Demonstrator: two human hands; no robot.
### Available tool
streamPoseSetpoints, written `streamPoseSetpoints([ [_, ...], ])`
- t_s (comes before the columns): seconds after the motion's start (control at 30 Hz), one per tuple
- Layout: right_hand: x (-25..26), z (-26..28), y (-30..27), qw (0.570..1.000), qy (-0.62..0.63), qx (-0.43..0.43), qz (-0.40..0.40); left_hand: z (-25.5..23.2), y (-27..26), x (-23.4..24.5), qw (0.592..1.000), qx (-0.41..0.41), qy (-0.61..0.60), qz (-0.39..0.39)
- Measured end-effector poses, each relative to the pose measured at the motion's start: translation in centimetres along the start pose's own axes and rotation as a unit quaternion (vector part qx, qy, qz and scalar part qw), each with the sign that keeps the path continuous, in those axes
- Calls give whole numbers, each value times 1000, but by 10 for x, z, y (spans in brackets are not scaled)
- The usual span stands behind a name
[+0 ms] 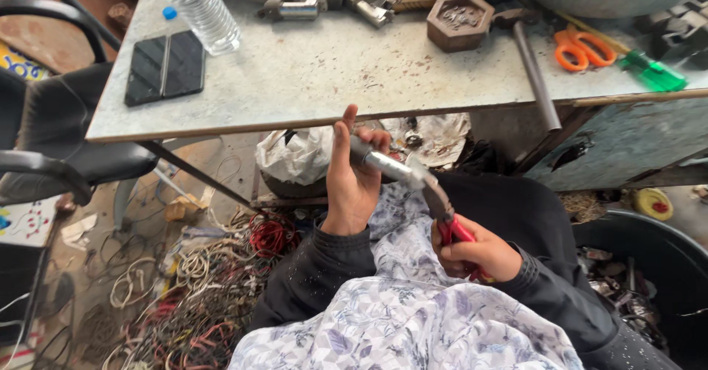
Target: The person uses pliers to hold a metal lock cylinder on a wooden block and strikes it repeatedly with a hammer. They adjust the cylinder's position several times and continue hammering to reshape or disassemble the lock mechanism.
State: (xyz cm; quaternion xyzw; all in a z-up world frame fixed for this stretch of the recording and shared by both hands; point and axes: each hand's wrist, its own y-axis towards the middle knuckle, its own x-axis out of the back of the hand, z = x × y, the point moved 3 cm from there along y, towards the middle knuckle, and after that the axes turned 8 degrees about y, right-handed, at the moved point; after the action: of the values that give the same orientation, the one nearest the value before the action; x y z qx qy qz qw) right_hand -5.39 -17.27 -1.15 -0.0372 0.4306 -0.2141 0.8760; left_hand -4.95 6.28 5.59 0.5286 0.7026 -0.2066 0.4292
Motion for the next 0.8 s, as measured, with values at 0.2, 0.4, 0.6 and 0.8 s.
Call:
streamPoseSetpoints([
  [0.2,-5,21,-4,990,81,111,30,49,-16,-8,986,142,48,72],
  [0.4,13,23,-1,964,89,228,-103,103,-49,-9,908,294,217,207],
  [0.6,31,20,4,921,-23,366,-131,113,-61,-11,842,208,384,317],
  [0.8,26,16,5,867,-211,421,-167,104,-61,-18,793,116,520,295],
])
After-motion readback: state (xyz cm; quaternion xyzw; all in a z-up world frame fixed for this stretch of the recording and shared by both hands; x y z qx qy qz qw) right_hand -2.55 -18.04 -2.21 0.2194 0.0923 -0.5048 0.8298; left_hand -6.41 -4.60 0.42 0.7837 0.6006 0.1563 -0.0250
